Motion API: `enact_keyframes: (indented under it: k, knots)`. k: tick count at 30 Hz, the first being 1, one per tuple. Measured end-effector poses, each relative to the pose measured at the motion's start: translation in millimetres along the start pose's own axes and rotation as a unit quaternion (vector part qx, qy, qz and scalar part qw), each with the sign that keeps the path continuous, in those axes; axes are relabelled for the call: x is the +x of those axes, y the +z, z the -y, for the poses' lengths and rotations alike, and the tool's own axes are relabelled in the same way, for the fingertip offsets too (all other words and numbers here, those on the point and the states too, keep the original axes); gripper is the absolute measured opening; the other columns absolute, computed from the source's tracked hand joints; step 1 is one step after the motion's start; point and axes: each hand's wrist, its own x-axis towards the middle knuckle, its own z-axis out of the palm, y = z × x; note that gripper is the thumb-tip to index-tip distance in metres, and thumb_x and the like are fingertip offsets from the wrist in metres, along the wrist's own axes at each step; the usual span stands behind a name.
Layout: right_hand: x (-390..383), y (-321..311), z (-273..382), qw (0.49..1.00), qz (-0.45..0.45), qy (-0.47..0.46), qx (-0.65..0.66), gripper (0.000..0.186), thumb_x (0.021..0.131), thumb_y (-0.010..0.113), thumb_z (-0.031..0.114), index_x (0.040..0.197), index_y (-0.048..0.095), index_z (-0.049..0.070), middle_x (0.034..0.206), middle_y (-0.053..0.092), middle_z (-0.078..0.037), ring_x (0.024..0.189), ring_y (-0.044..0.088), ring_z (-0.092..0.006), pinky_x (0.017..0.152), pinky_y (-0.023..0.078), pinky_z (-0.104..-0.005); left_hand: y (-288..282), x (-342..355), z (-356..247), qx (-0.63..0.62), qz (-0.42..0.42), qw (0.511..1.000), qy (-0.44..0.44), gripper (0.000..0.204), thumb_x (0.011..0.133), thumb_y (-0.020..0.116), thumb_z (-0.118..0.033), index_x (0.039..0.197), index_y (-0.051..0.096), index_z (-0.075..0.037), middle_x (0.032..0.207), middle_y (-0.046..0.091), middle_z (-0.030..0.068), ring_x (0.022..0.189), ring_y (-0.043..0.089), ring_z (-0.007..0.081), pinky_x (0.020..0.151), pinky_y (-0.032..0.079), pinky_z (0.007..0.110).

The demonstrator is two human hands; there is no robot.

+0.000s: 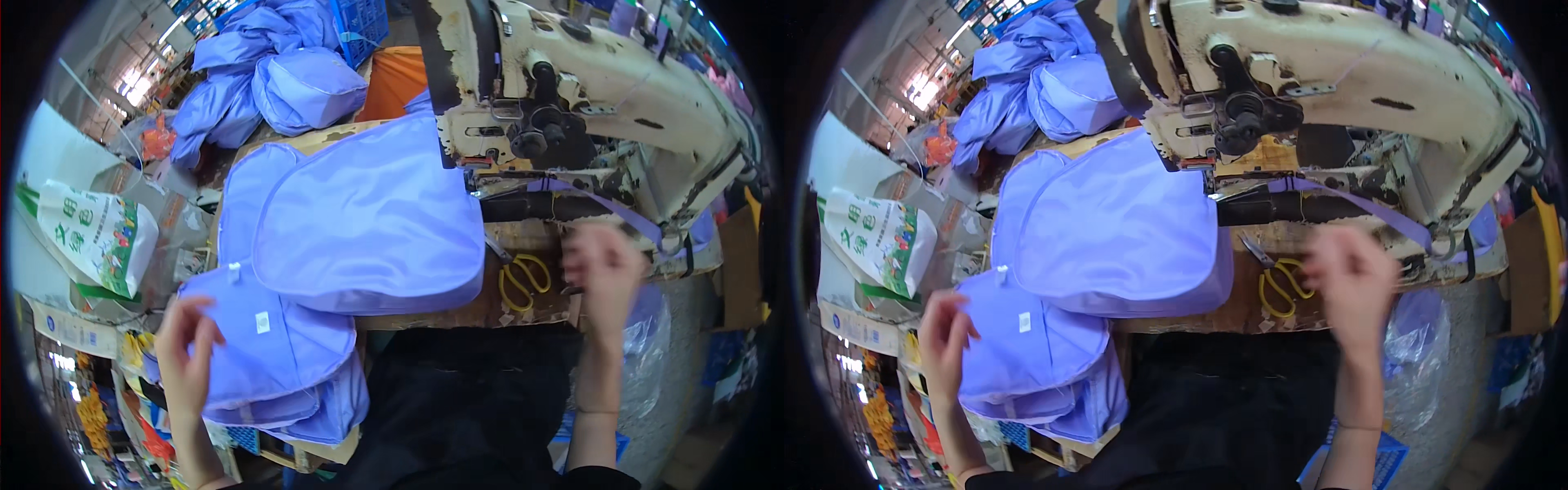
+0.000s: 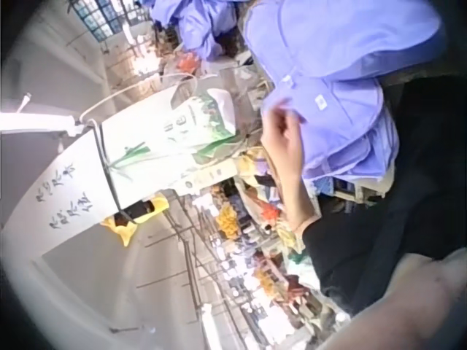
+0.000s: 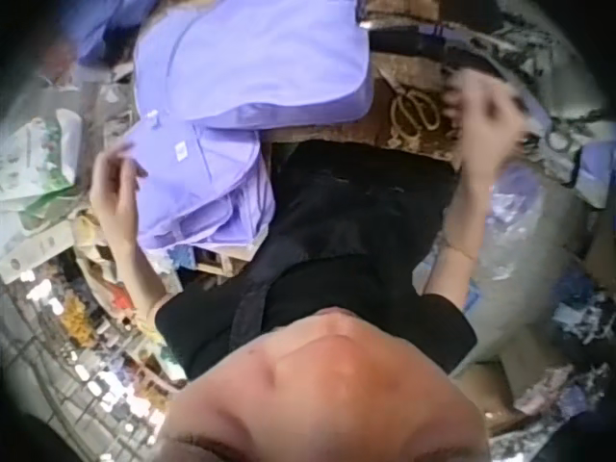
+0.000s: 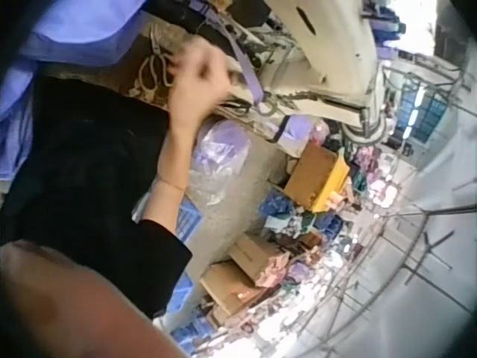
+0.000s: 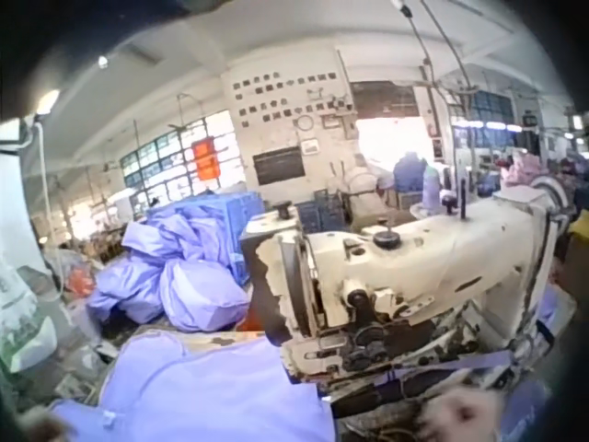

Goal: Sewing the components of a purple bag using an industrial sewing machine.

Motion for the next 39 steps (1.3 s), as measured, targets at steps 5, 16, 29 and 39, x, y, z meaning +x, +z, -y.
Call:
enact_keyframes:
  k: [5,16,29,39]
  knots:
    - [91,-190,24,0.800,-0.430,-0.256,-0.332,0.041,0.099,0.051,0.033,0.103,0.070,-0.003,0.080,0.067,-0.005,0.073,0.060,-0.0136,0.068,0.046,-0.0237,65,-91,-1,-0.184,0.351,0.909,-0.132,0.013,0.090,0.060,-0.002,0.099,0.069,0.000,0.073,0.066,0.0043,0.059,0.057,0.0110,0.059,0.044,0.022]
    - [393,-373,58,0.849,-0.075,-0.162,-0.497,0.053,0.095,0.051,0.045,0.107,0.067,-0.004,0.091,0.067,-0.011,0.081,0.060,-0.0187,0.075,0.046,-0.0289,349,-40,22,-0.734,0.195,0.553,-0.341,0.044,0.099,0.053,-0.027,0.132,0.048,0.002,0.126,0.056,0.0202,0.113,0.058,0.0323,0.096,0.050,0.045]
    - [-12,-44,-85,0.891,0.072,-0.256,-0.368,0.006,0.077,0.063,0.007,0.080,0.068,0.006,0.070,0.064,-0.007,0.056,0.058,-0.0239,0.057,0.049,-0.0349,390,52,55,-0.939,0.204,-0.037,-0.276,0.053,0.101,0.042,-0.044,0.138,0.047,-0.006,0.139,0.051,0.0153,0.129,0.048,0.0345,0.106,0.041,0.053]
    - [-38,29,-202,0.837,0.110,-0.101,-0.526,0.048,0.078,0.064,0.004,0.122,0.049,-0.001,0.113,0.052,-0.021,0.094,0.058,-0.0385,0.076,0.052,-0.0417,402,36,86,-0.943,0.206,0.214,-0.152,0.066,0.096,0.043,-0.059,0.147,0.038,-0.017,0.147,0.044,0.0137,0.137,0.039,0.0349,0.114,0.028,0.057]
